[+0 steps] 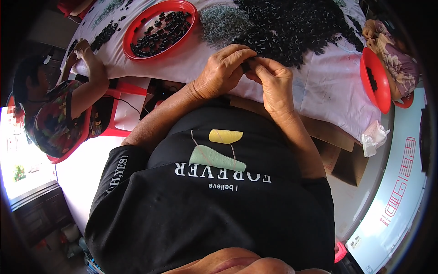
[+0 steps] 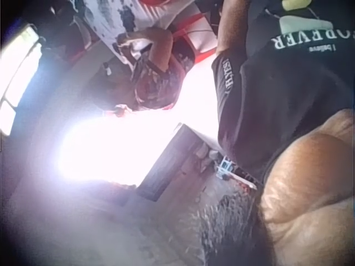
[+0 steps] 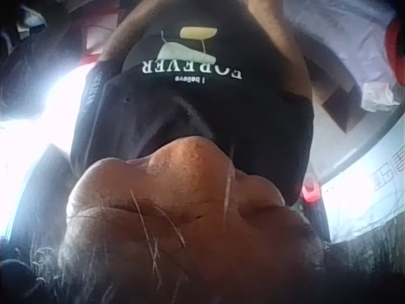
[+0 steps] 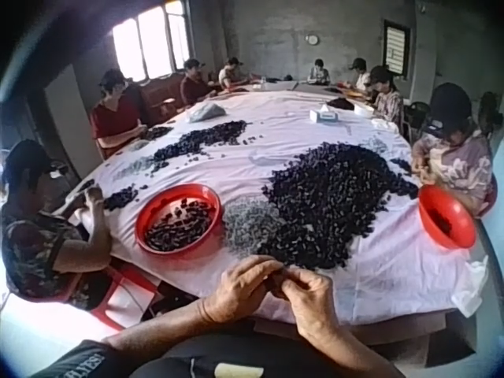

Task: The person assembles plastic components by hand, picking up small pieces from the table and fitting them together.

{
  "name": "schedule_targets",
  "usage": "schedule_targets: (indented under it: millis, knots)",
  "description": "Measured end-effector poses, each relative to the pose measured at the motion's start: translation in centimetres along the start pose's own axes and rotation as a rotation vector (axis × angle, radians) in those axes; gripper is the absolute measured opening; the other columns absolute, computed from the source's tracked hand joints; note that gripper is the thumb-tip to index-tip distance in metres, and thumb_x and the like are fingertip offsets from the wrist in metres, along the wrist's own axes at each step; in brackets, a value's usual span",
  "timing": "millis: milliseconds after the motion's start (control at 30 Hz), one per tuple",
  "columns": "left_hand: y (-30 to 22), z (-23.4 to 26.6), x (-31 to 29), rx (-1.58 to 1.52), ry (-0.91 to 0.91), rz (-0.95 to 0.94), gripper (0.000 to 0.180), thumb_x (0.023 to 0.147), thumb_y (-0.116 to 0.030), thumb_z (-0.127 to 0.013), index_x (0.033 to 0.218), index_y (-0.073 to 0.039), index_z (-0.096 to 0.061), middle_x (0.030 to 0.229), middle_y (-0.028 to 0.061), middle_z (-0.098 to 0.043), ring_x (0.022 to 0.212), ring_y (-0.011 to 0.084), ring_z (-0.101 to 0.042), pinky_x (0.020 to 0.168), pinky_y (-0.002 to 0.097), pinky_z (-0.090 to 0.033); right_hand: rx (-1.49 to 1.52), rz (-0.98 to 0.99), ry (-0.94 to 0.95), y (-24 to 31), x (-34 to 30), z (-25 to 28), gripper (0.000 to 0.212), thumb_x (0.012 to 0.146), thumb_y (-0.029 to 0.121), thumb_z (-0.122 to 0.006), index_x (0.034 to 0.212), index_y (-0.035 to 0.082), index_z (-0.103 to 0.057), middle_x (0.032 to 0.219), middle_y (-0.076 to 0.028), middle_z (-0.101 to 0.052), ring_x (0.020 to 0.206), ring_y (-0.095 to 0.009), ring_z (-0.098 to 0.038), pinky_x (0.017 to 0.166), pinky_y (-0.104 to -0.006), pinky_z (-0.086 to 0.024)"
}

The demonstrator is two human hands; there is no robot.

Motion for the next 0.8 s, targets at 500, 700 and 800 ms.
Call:
schedule_targets:
  millis: [500, 700, 800]
  knots:
    - [-0.2, 0.1, -0.6, 0.02, 0.01, -0.041, 0.037, 0.067, 0.007, -0.054, 0.103, 0.001, -0.058, 0.095, 0.0152, -0.061, 0.081, 0.0324, -0.063, 0.069, 0.0369, -0.053, -0.015, -0.014, 0.016, -0.5, 0.1, -0.2, 0.011, 0.086, 0.002, -0.062, 0.093, -0.005, -0.067, 0.081, -0.007, -0.068, 0.07, -0.011, -0.063, 0.067, -0.0225, -0.052]
    - [0.0, -0.3, -1.1, -0.004, 0.081, 0.074, 0.039, 0.067, 0.008, -0.053, 0.105, 0.001, -0.058, 0.096, 0.0153, -0.06, 0.082, 0.0333, -0.063, 0.07, 0.0378, -0.054, -0.105, -0.088, 0.047, -1.7, 0.1, 0.1, 0.012, 0.088, 0.004, -0.058, 0.095, -0.003, -0.066, 0.088, -0.008, -0.067, 0.076, -0.013, -0.065, 0.071, -0.0254, -0.055]
    - [0.7, -0.4, -1.6, -0.023, 0.148, 0.162, 0.042, 0.067, 0.007, -0.058, 0.108, -0.002, -0.058, 0.104, 0.0151, -0.061, 0.093, 0.033, -0.062, 0.078, 0.0365, -0.053, -0.143, -0.086, 0.061, -1.8, 0.0, -0.2, 0.013, 0.088, 0.005, -0.059, 0.096, -0.003, -0.066, 0.088, -0.008, -0.067, 0.075, -0.013, -0.065, 0.07, -0.0251, -0.054]
Point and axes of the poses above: each hand's wrist, its own x-axis towards the middle knuckle, its own z-axis out of the back of the hand, y = z × x, the point moved 8 cm from there along x, towards the middle knuckle
